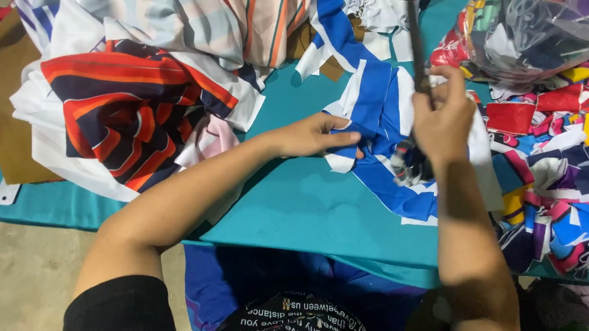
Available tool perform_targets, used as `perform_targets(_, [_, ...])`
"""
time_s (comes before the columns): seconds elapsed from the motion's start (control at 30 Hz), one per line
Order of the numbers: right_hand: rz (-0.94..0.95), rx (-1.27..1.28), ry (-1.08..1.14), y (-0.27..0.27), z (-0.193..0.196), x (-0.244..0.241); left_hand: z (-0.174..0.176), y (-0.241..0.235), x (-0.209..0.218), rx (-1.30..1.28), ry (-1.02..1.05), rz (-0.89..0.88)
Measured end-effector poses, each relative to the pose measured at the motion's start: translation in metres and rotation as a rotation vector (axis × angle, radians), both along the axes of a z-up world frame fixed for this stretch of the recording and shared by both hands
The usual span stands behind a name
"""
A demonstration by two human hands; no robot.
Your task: Cutting various fabric scraps into smaller pieces using a pair of scissors on a work table.
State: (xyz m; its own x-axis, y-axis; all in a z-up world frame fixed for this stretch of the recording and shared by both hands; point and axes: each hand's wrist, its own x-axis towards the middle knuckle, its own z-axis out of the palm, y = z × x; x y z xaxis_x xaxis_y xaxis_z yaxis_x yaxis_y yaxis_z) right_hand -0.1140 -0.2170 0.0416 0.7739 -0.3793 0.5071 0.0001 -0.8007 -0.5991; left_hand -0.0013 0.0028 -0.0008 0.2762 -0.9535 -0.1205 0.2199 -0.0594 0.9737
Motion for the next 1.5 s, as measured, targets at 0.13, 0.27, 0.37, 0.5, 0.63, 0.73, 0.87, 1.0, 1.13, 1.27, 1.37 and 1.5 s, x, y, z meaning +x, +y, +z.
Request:
perform_targets(0.13, [0.061, -0.016, 0.067, 0.031, -0.018, 0.006, -0.024, -0.009, 0.012, -0.009, -0.021, 0.041])
perform_targets(0.27, [0.214, -0.329, 0.010, 0.049, -0.050, 0.011, -0.052, -0.021, 0.017, 0.034, 0.017, 0.241])
perform_targets(0.37, [0.207, -0.500, 0.125, 0.063, -0.027, 0.000, -0.086, -0.030, 0.023, 0.066, -0.007, 0.428])
perform_targets(0.5, [0.008, -0.590, 0.371, 0.098, 0.055, -0.050, -0.025, -0.019, 0.001, 0.096, -0.016, 0.463])
perform_targets(0.63, [0.267, -0.401, -0.301, 0.104, 0.053, -0.062, -0.062, -0.022, 0.012, 0.115, -0.020, 0.464])
perform_targets(0.73, [0.551, -0.042, -0.067, 0.105, 0.067, -0.065, -0.090, -0.028, 0.021, 0.153, -0.055, 0.459])
perform_targets(0.87, [0.218, -0.279, 1.151, 0.103, 0.096, -0.068, -0.046, -0.017, 0.008, 0.186, -0.047, 0.422])
perform_targets(1.0, [-0.081, -0.530, 0.552, 0.086, 0.047, -0.068, -0.065, -0.023, 0.015, 0.218, -0.063, 0.431])
perform_targets(1.13, [0.084, -0.550, -0.323, 0.087, 0.019, -0.054, -0.025, -0.011, 0.003, 0.183, -0.070, 0.442])
perform_targets(1.27, [0.291, -0.434, -0.224, 0.069, -0.012, -0.052, -0.071, -0.019, 0.013, 0.156, -0.092, 0.442])
perform_targets(1.37, [0.299, -0.381, -0.053, 0.062, -0.012, -0.069, -0.073, -0.020, 0.013, 0.150, -0.115, 0.436])
perform_targets(1.5, [0.295, -0.408, 0.003, 0.094, -0.011, -0.112, -0.072, -0.012, 0.009, 0.142, -0.127, 0.429])
